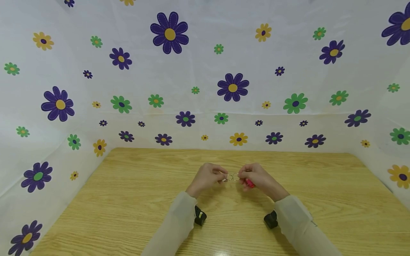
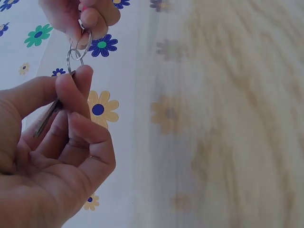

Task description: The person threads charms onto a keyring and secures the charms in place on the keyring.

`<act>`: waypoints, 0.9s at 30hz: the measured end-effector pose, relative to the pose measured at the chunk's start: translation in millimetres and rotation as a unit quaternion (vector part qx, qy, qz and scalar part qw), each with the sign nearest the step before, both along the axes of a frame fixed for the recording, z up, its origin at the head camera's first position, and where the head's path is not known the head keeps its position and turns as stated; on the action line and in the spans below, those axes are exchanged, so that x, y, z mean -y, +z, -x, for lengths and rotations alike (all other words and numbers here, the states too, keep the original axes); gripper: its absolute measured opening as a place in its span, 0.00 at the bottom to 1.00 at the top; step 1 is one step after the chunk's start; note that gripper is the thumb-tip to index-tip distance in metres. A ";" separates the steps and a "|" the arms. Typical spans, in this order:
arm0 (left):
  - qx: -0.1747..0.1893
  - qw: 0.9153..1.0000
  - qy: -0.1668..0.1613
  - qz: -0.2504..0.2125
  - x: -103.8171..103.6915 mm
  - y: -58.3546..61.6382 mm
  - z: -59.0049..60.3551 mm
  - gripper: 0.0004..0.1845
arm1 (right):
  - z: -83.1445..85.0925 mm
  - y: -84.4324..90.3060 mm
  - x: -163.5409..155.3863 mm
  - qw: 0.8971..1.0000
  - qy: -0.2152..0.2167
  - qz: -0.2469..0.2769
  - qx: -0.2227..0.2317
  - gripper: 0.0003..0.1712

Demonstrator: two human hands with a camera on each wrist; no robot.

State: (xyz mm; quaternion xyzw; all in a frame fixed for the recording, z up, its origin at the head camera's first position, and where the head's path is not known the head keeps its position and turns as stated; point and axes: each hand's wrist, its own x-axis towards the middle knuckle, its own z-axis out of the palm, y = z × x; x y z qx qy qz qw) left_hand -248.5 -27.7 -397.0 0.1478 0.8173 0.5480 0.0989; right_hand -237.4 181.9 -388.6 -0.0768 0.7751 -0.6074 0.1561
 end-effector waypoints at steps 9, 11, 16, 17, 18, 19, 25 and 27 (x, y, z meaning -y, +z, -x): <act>0.013 1.000 0.014 -0.025 0.0 -2.6 2.3 0.08 | -0.1 1.0 2.0 1.000 -0.004 0.016 0.013 0.08; 0.015 0.999 0.017 -0.029 0.2 -3.1 2.8 0.09 | 0.1 0.8 2.5 1.000 -0.003 0.020 0.018 0.08; 0.004 1.000 0.017 -0.018 0.6 -5.1 3.5 0.07 | 1.2 -0.5 4.1 0.999 -0.011 0.037 0.035 0.09; 0.002 1.000 0.017 -0.014 0.5 -5.5 3.5 0.07 | 1.6 -1.1 4.2 0.998 -0.013 0.043 0.038 0.09; 0.001 1.000 0.015 -0.012 0.4 -5.6 3.3 0.07 | 2.1 -1.9 4.3 0.998 -0.017 0.049 0.041 0.09; 0.002 1.000 0.012 -0.012 0.1 -5.8 3.1 0.07 | 2.6 -2.7 4.4 0.997 -0.021 0.056 0.042 0.09; 0.002 1.000 -0.004 -0.011 -2.0 -2.6 0.7 0.06 | 4.8 -5.7 4.0 0.994 -0.028 0.093 0.048 0.08; 0.002 1.000 -0.002 -0.013 -2.1 -1.5 0.0 0.06 | 4.8 -5.5 3.2 0.993 -0.020 0.101 0.050 0.07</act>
